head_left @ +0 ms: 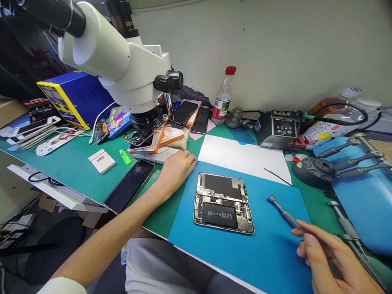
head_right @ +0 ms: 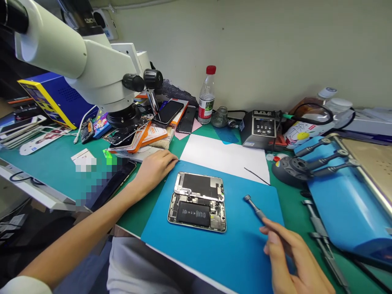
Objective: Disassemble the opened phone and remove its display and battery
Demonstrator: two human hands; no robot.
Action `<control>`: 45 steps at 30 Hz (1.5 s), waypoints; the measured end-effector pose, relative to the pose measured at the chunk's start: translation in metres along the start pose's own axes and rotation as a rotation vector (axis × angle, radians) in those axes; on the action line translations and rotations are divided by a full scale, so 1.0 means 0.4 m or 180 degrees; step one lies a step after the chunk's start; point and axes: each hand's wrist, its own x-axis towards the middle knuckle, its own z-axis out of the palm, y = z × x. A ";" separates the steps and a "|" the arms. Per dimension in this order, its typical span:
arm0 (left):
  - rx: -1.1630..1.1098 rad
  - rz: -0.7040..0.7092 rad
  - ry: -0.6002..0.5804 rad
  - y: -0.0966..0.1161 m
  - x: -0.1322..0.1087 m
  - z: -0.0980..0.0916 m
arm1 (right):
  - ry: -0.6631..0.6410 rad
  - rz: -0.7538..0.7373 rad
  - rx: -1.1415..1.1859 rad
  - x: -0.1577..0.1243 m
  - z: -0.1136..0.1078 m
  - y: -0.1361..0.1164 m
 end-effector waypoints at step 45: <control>-0.3562 -0.0882 -0.1482 0.141 -0.248 -0.021 | -0.1169 -0.2134 0.0648 0.052 0.102 -0.246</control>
